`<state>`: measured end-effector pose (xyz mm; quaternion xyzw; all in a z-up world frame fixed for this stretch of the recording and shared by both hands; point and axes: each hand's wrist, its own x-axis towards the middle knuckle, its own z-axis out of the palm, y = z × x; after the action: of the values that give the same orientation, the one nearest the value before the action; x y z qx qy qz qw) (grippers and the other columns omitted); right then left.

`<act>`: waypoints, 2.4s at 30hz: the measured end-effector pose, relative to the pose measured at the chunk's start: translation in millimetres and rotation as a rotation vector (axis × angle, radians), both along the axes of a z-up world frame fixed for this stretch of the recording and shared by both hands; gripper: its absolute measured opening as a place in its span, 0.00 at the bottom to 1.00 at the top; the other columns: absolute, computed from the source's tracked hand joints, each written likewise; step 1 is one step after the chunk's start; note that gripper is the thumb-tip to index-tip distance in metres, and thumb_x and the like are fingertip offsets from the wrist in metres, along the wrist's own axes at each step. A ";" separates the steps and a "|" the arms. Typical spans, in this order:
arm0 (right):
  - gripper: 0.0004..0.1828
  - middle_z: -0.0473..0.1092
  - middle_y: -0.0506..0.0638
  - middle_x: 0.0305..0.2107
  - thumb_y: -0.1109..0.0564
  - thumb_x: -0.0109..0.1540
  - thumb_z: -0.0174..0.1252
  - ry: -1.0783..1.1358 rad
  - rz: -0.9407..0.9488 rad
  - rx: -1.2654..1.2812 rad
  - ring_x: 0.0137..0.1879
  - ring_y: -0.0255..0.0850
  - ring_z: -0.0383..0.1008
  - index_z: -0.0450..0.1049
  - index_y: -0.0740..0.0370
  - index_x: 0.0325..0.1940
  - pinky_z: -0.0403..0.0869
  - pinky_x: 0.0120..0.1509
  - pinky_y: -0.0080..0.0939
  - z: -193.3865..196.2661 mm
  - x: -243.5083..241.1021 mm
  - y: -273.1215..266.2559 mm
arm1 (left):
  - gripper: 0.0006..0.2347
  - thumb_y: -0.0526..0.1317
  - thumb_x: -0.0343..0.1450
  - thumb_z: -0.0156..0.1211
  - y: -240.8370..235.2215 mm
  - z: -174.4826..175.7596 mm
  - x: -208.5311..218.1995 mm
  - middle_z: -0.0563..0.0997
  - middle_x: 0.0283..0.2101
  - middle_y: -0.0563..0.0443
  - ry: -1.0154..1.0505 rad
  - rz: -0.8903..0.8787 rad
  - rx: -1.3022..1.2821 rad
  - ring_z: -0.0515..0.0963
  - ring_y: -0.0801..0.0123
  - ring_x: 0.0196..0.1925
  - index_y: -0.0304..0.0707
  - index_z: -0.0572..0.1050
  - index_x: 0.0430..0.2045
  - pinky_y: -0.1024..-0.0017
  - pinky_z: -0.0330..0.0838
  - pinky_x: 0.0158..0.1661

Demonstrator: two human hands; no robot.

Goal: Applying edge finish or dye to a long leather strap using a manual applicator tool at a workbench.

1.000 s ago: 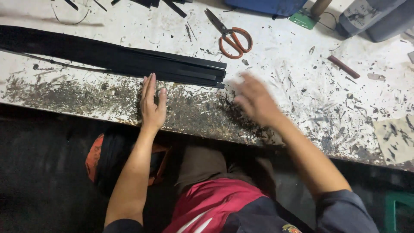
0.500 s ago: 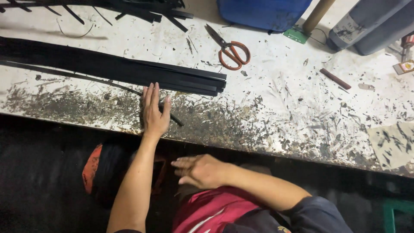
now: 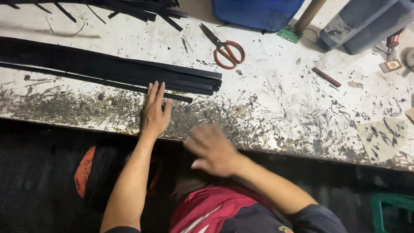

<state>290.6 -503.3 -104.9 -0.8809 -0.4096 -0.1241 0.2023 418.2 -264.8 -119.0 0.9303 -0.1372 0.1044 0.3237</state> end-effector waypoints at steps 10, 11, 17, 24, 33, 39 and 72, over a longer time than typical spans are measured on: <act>0.31 0.51 0.59 0.74 0.43 0.72 0.42 0.576 -0.547 0.317 0.78 0.57 0.48 0.56 0.53 0.78 0.49 0.80 0.64 47.7 72.2 -121.1 | 0.23 0.44 0.79 0.49 2.5 -6.6 -0.9 0.62 0.72 0.31 0.014 0.009 0.025 0.55 0.42 0.77 0.34 0.64 0.70 0.49 0.47 0.72; 0.35 0.48 0.63 0.75 0.36 0.72 0.38 0.487 -0.737 0.117 0.79 0.61 0.42 0.54 0.54 0.79 0.44 0.80 0.65 30.3 77.0 -143.5 | 0.23 0.44 0.79 0.51 1.2 -7.4 1.2 0.63 0.72 0.32 -0.004 0.013 0.040 0.55 0.42 0.77 0.34 0.64 0.70 0.50 0.48 0.72; 0.41 0.37 0.64 0.77 0.28 0.70 0.34 0.253 -0.346 -0.151 0.81 0.62 0.28 0.51 0.51 0.80 0.26 0.79 0.67 4.7 23.8 -23.0 | 0.24 0.46 0.78 0.51 -5.5 -1.7 1.4 0.62 0.73 0.32 0.009 0.019 0.052 0.54 0.42 0.77 0.35 0.64 0.70 0.48 0.48 0.72; 0.21 0.73 0.68 0.53 0.50 0.72 0.44 0.340 0.280 0.518 0.65 0.62 0.70 0.78 0.68 0.52 0.70 0.68 0.61 46.2 48.6 -18.0 | 0.24 0.45 0.79 0.50 1.0 0.2 -7.8 0.62 0.72 0.32 0.029 0.040 0.033 0.54 0.43 0.77 0.33 0.64 0.70 0.49 0.46 0.72; 0.44 0.40 0.68 0.76 0.24 0.69 0.33 0.322 -0.647 -0.350 0.81 0.65 0.35 0.47 0.49 0.82 0.33 0.80 0.72 11.8 120.2 -97.8 | 0.24 0.48 0.79 0.46 -8.3 16.0 -4.2 0.62 0.73 0.33 0.105 0.007 0.067 0.55 0.45 0.78 0.34 0.63 0.70 0.52 0.48 0.73; 0.30 0.47 0.80 0.70 0.43 0.73 0.36 0.919 0.477 0.247 0.74 0.78 0.46 0.68 0.65 0.68 0.50 0.74 0.78 86.2 21.8 -20.4 | 0.23 0.47 0.79 0.49 -1.0 1.0 -0.6 0.66 0.69 0.31 0.052 0.024 0.079 0.59 0.44 0.76 0.33 0.67 0.67 0.52 0.51 0.72; 0.12 0.79 0.51 0.42 0.52 0.74 0.52 0.275 -0.567 0.516 0.55 0.49 0.77 0.80 0.55 0.55 0.67 0.65 0.50 27.6 76.4 -102.4 | 0.12 0.38 0.78 0.52 -85.6 15.7 -34.5 0.82 0.52 0.37 0.093 -0.311 -0.377 0.80 0.46 0.59 0.35 0.79 0.52 0.54 0.72 0.60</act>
<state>367.0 -605.7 -77.3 -0.8875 -0.0752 -0.1549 0.4274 383.6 -350.3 -103.3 0.8249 -0.2419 0.0341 0.5098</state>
